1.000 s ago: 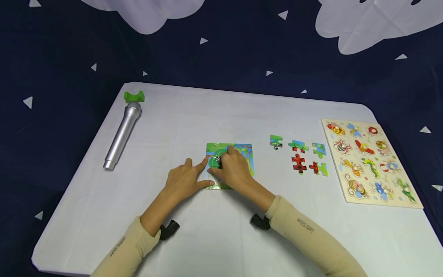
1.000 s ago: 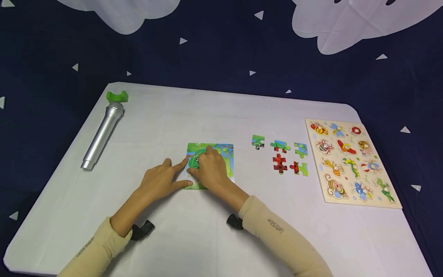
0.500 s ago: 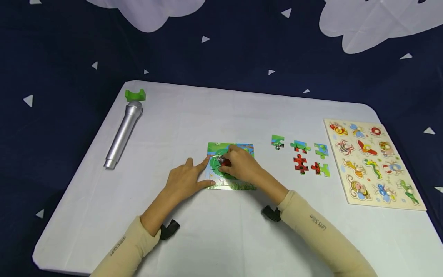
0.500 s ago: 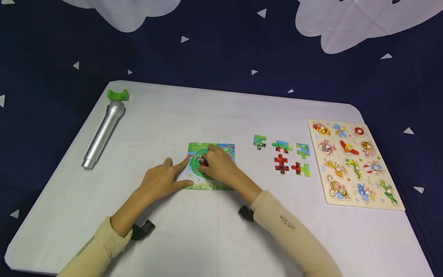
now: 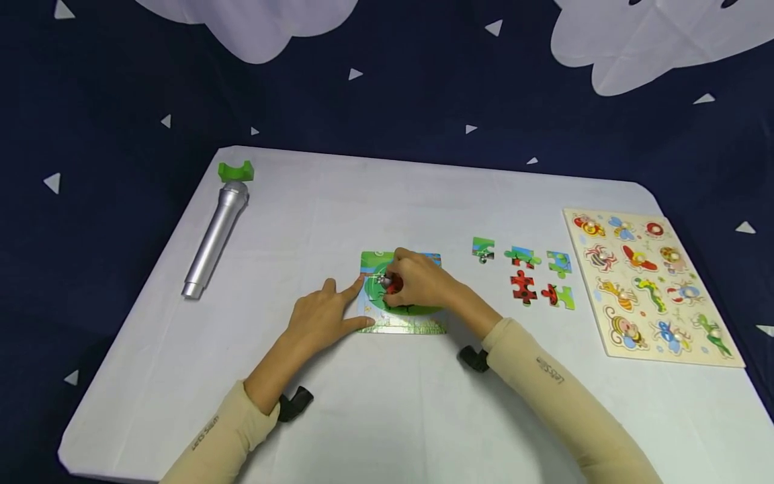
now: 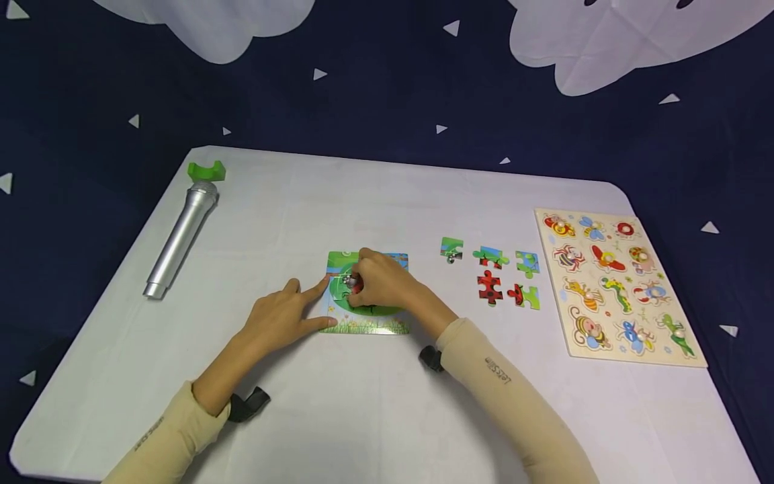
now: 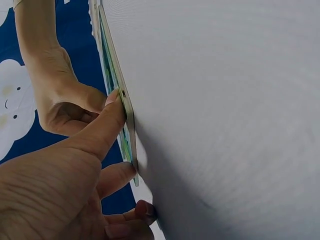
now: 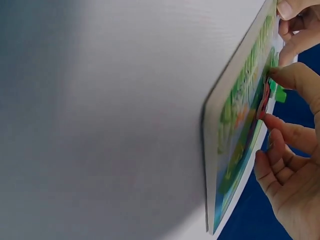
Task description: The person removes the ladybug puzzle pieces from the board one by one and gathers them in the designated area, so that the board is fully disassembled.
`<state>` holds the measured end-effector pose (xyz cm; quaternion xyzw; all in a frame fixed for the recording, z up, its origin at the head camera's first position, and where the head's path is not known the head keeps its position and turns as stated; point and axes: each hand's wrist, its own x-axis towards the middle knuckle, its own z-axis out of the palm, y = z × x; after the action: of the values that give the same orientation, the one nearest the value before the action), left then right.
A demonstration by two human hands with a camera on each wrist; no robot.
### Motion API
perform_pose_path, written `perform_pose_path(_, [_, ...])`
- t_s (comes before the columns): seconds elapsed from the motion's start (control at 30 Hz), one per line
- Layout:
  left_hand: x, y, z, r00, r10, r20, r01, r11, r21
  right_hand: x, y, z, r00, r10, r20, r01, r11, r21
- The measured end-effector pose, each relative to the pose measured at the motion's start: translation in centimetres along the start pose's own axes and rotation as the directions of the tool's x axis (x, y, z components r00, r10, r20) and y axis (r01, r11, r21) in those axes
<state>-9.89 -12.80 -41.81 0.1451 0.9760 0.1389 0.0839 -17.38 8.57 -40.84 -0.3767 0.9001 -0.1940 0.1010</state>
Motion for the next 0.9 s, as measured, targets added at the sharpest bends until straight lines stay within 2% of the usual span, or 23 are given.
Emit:
perform_pose_path(0.3, [0.1,0.1,0.1,1.0,0.002,0.003,-0.002,1.0,-0.004,-2.2,0.9,-0.8,0.998,0.017,-0.062,-0.016,1.0,0.021])
perform_pose_path(0.57, [0.2,0.0,0.2,1.0,-0.003,-0.003,0.003,1.0,-0.004,-5.5,2.6,-1.9,0.993,0.086,-0.085,-0.082,0.996,0.043])
perform_pose_path(0.9, [0.2,0.1,0.1,1.0,-0.009,-0.018,0.009,1.0,-0.01,-9.7,5.0,-3.7,0.973,0.182,-0.144,-0.175,0.983,0.057])
